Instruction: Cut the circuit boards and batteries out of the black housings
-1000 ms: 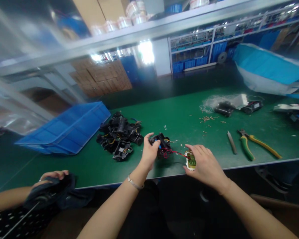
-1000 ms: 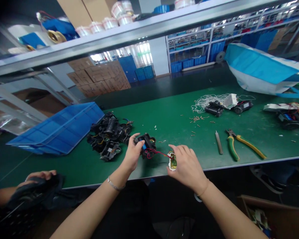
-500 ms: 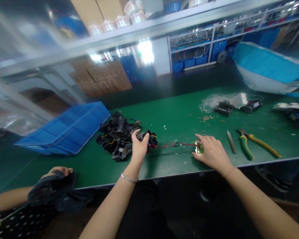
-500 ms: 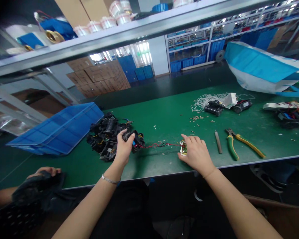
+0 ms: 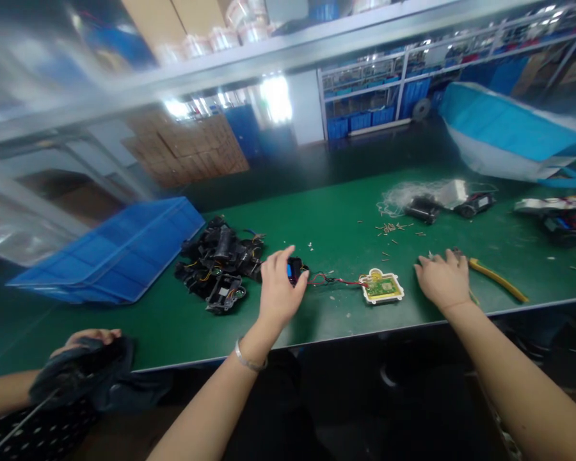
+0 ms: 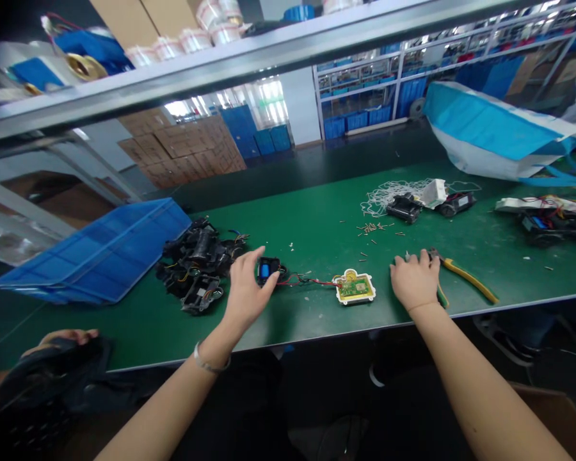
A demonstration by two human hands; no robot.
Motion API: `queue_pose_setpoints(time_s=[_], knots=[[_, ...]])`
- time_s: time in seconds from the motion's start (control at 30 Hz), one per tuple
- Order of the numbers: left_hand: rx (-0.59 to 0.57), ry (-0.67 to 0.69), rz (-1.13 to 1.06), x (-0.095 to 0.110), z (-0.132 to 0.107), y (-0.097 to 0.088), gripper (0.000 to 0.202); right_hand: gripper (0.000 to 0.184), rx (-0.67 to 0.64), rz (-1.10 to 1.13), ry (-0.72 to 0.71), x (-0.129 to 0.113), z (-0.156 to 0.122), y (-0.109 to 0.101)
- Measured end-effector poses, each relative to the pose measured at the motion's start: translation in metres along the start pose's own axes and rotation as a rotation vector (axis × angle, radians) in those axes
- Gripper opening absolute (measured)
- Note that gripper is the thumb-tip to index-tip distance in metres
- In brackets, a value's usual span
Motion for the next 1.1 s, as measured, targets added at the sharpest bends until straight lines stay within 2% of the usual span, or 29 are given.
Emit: queue_pose_setpoints(time_s=[0.07, 0.17, 0.23, 0.3, 0.37, 0.47, 0.6, 0.7, 0.77, 0.87, 1.0, 1.1], knots=[[-0.241, 0.094, -0.07, 0.034, -0.011, 0.022, 0.031, 0.032, -0.046, 0.019, -0.051, 0.001, 0.001, 0.01], [-0.548, 0.155, -0.065, 0.065, -0.038, 0.061, 0.035, 0.033, -0.045, 0.06, -0.058, 0.0, 0.004, 0.008], [-0.643, 0.143, -0.006, 0.069, -0.051, 0.082, 0.044, 0.03, 0.016, 0.186, 0.001, 0.001, 0.005, -0.003], [-0.691, 0.092, 0.04, 0.066, -0.059, 0.098, 0.055, 0.029, 0.044, 0.456, 0.065, -0.001, 0.002, -0.008], [-0.711, 0.032, 0.058, 0.062, -0.062, 0.11, 0.066, 0.031, -0.05, 0.725, 0.073, -0.014, -0.004, -0.002], [-0.69, -0.058, 0.018, 0.057, -0.061, 0.12, 0.073, 0.034, -0.23, 0.885, 0.082, -0.043, -0.023, 0.011], [-0.582, -0.172, -0.191, 0.047, -0.05, 0.126, 0.063, 0.033, -0.254, 0.991, 0.164, -0.066, -0.05, 0.008], [-0.511, -0.308, -0.496, 0.033, -0.042, 0.132, 0.052, 0.035, -0.277, 1.096, 0.147, -0.082, -0.064, -0.002], [-0.511, -0.384, -0.659, 0.027, -0.039, 0.137, 0.055, 0.042, -0.296, 1.174, 0.163, -0.087, -0.068, -0.003], [-0.504, -0.479, -0.755, 0.021, -0.039, 0.137, 0.057, 0.054, -0.344, 1.324, 0.239, -0.087, -0.069, 0.006], [-0.52, -0.58, -0.889, 0.019, -0.045, 0.136, 0.044, 0.052, -0.44, 1.414, 0.302, -0.086, -0.066, 0.02], [-0.493, -0.582, -0.97, 0.017, -0.048, 0.135, 0.039, 0.044, -0.349, 1.312, 0.202, -0.086, -0.06, 0.002]])
Point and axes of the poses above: each hand's wrist, its own z-axis towards the middle knuckle, its own y-axis out of the palm, x = y × z, the point moved 9 cm from there along z, towards the middle knuckle, and after that the axes turned 1 degree about z, right-handed, at the moved point
